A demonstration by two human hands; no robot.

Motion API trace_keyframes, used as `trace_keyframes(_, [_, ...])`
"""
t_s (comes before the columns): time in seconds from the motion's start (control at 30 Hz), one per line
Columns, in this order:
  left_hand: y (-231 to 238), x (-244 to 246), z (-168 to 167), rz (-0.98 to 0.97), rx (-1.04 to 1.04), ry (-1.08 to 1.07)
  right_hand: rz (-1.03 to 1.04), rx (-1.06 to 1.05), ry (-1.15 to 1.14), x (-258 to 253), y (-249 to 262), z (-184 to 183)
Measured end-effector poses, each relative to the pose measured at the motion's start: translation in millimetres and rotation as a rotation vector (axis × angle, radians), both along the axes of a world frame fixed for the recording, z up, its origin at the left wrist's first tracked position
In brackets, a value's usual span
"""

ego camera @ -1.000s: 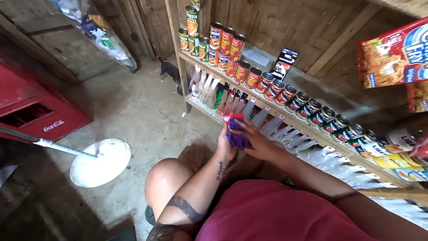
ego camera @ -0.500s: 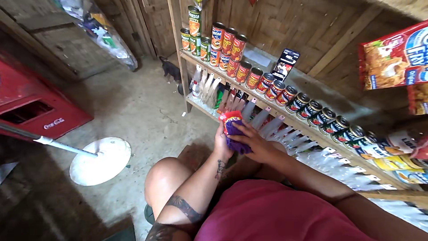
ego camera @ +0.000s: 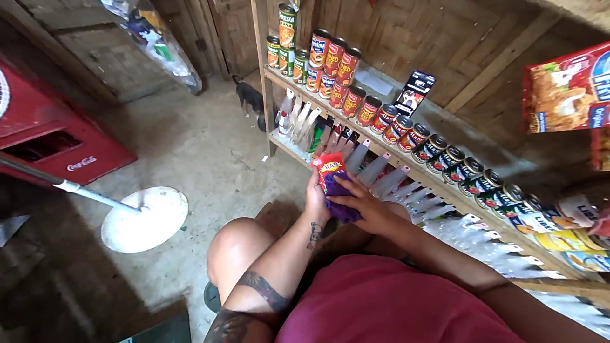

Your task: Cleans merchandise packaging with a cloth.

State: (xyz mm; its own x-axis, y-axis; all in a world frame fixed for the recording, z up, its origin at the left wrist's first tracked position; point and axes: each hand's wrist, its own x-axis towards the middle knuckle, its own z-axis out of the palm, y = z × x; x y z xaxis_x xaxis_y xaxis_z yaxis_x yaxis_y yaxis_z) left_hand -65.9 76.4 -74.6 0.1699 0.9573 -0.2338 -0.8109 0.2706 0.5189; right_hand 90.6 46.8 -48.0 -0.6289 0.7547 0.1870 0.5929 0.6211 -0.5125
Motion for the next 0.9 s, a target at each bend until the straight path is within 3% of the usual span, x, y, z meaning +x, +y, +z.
trace_keyframes(0.9, [-1.2,-3.5,-1.2,-0.007,0.009,0.097,-0.011,0.035,0.054,0.3,-0.9,-8.1])
